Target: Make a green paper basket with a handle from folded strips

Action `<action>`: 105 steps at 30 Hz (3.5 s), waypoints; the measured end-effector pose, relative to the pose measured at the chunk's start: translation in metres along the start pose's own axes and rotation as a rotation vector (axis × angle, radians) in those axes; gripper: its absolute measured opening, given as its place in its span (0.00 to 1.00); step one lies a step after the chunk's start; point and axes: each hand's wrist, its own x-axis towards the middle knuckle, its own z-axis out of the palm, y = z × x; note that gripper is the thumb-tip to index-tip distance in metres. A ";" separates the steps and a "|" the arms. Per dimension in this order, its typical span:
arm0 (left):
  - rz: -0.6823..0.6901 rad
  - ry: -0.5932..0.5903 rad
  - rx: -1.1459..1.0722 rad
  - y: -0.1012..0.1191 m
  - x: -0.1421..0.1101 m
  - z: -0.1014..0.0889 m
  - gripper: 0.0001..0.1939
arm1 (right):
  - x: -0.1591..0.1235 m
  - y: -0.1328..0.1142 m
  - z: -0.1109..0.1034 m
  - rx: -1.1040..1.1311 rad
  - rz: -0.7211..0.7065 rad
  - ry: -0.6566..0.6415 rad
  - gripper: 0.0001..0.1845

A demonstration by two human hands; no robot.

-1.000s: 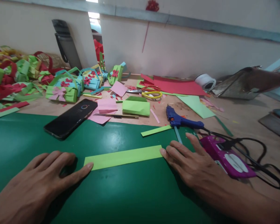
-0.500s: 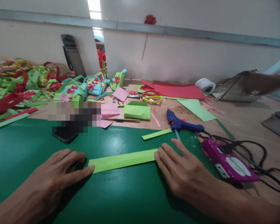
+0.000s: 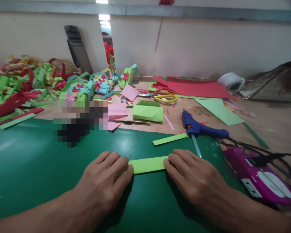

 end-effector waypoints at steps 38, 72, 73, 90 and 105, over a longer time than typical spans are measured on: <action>-0.384 -0.237 -0.178 -0.036 0.009 0.005 0.13 | 0.011 0.015 0.014 0.349 0.411 0.005 0.15; -0.058 -0.292 0.062 -0.041 0.014 -0.002 0.24 | 0.016 0.012 0.011 0.064 0.016 -0.045 0.23; -0.006 -0.318 0.067 -0.041 0.015 -0.004 0.27 | 0.018 0.011 0.009 0.064 -0.020 -0.069 0.23; 0.131 -0.286 0.101 -0.040 0.016 -0.006 0.27 | -0.008 0.009 0.003 -0.097 -0.035 -0.117 0.18; 0.103 -0.292 0.039 -0.040 0.014 0.001 0.25 | -0.025 0.009 -0.026 -0.281 0.210 -0.122 0.21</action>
